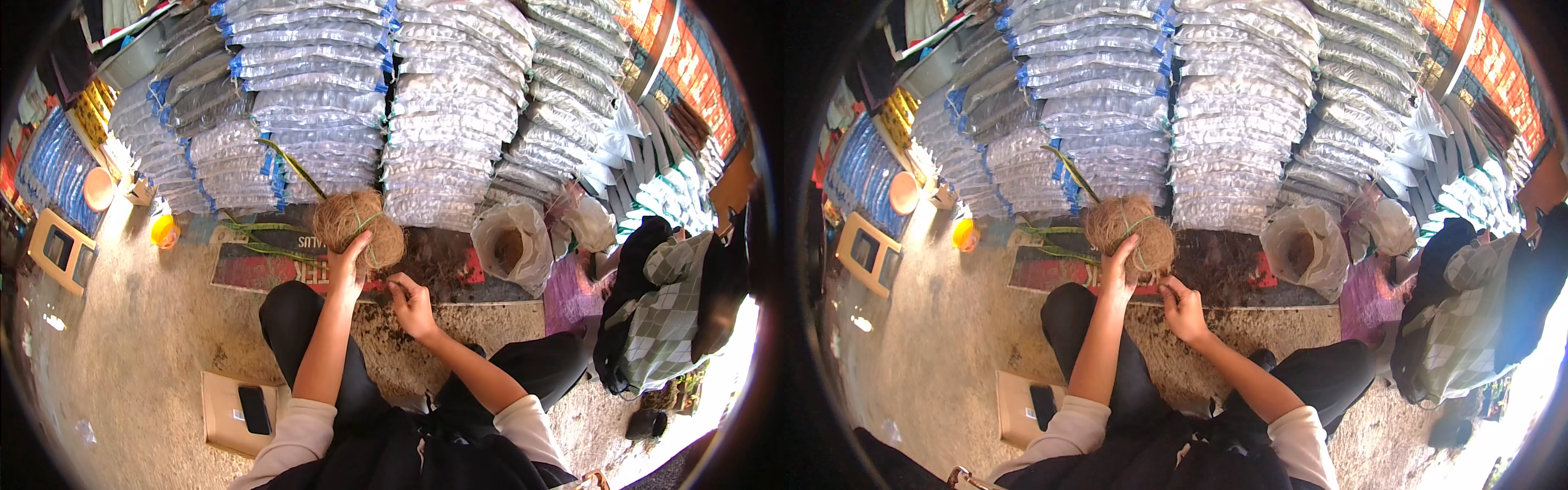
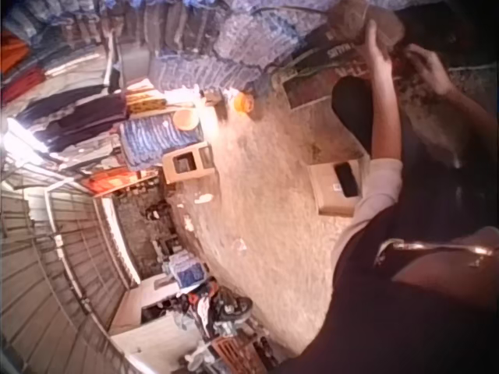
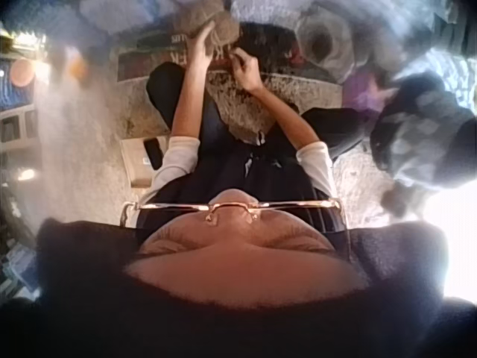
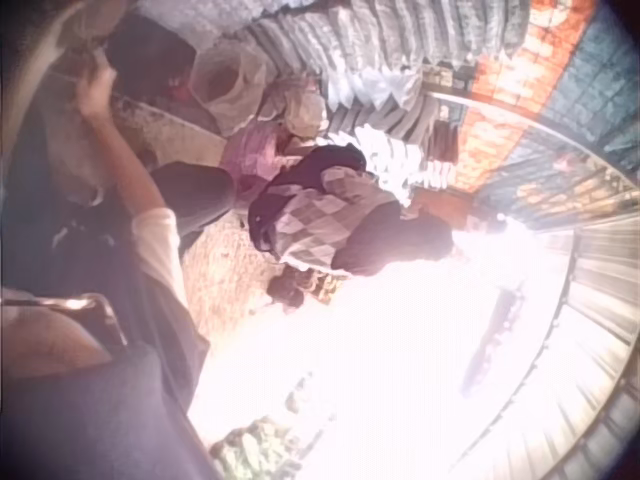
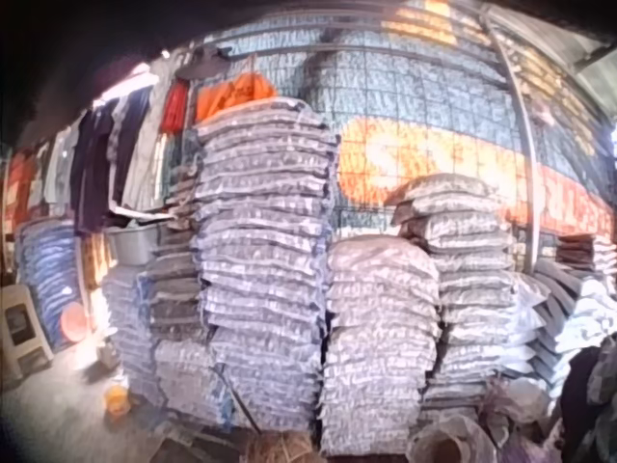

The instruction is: The person sits on the floor and ties the root ball of a small potted plant with green string. They wrap the string around the roots multiple times, adjust the tension, and secure the bundle before placing it aside.

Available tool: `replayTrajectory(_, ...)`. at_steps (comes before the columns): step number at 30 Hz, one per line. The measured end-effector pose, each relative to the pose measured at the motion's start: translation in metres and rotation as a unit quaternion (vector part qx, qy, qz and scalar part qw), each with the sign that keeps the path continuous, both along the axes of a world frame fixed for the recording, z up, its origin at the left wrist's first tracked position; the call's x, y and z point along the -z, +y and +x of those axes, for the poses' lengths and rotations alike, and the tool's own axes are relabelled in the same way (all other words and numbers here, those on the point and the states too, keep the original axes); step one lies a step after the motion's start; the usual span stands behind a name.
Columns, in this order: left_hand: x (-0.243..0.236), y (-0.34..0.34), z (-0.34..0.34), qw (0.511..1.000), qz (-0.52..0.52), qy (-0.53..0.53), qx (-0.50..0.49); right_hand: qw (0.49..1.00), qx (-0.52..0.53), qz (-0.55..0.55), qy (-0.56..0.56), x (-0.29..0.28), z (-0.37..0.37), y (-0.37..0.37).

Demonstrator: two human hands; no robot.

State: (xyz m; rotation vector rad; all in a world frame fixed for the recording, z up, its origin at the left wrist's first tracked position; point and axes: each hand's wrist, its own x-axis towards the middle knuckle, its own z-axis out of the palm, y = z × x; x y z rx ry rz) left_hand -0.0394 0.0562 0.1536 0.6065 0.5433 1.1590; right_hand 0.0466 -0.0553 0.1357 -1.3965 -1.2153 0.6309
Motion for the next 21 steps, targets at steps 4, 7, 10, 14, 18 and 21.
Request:
replayTrajectory(4,-0.002,0.0,0.001,1.0,-0.009,0.022,-0.016,0.995,-0.059,0.009,-0.084,-0.014,0.003,-0.016)
replayTrajectory(7,-0.002,-0.001,0.003,0.997,0.018,0.061,-0.034,0.977,-0.096,0.068,-0.176,-0.018,0.005,-0.027)
replayTrajectory(10,-0.002,-0.001,0.004,0.994,0.055,0.096,-0.011,0.956,-0.099,0.081,-0.264,-0.044,0.015,-0.033)
replayTrajectory(14,0.003,-0.003,0.007,0.986,0.102,0.126,0.033,0.909,-0.083,0.125,-0.389,-0.073,0.035,-0.027)
replayTrajectory(18,0.009,-0.007,0.012,0.984,0.115,0.11,0.081,0.859,-0.078,0.151,-0.482,-0.098,0.055,-0.016)
replayTrajectory(21,0.005,-0.014,0.013,0.98,0.117,0.118,0.114,0.828,-0.07,0.15,-0.536,-0.11,0.067,-0.006)
